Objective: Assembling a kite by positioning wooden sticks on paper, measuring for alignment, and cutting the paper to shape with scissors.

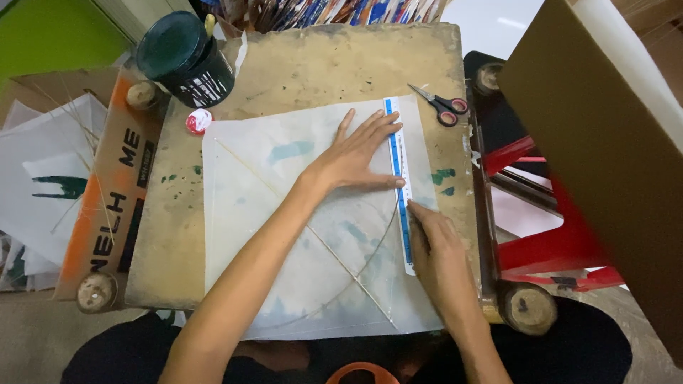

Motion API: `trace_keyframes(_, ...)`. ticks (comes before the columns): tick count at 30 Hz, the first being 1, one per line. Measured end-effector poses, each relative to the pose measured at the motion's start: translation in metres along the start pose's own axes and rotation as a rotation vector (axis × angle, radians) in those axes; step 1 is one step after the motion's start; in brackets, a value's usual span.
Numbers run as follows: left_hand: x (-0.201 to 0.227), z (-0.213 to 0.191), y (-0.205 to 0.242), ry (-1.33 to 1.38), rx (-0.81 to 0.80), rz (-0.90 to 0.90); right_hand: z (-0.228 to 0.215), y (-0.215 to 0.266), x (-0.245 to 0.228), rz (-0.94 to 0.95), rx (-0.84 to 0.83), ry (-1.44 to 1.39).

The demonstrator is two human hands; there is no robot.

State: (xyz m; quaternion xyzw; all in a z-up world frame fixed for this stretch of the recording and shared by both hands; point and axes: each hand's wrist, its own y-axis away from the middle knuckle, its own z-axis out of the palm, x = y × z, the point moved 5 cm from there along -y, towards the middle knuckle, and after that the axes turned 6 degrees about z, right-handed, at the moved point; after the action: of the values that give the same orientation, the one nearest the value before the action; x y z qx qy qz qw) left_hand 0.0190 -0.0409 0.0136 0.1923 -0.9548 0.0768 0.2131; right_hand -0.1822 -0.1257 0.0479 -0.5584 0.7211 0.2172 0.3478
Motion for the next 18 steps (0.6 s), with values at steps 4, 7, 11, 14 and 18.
trace_keyframes(4,-0.0011,0.0010,-0.0007,0.000,0.009,0.008,0.0011,-0.0001,0.0016,-0.033,0.018,0.025)
trace_keyframes(7,-0.0012,0.0017,0.0000,-0.001,0.002,0.002,0.0028,0.0000,0.0045,-0.026,0.011,0.021)
trace_keyframes(11,0.0036,-0.0031,0.0015,0.020,-0.007,-0.009,0.0050,0.0002,0.0068,-0.091,0.059,0.044)
trace_keyframes(14,0.0047,-0.0042,0.0023,-0.008,-0.006,-0.014,0.0014,0.0009,0.0010,0.008,0.014,0.034)
trace_keyframes(18,0.0041,-0.0012,0.0011,-0.029,-0.016,-0.032,0.0022,0.0009,0.0046,-0.057,0.037,0.015)
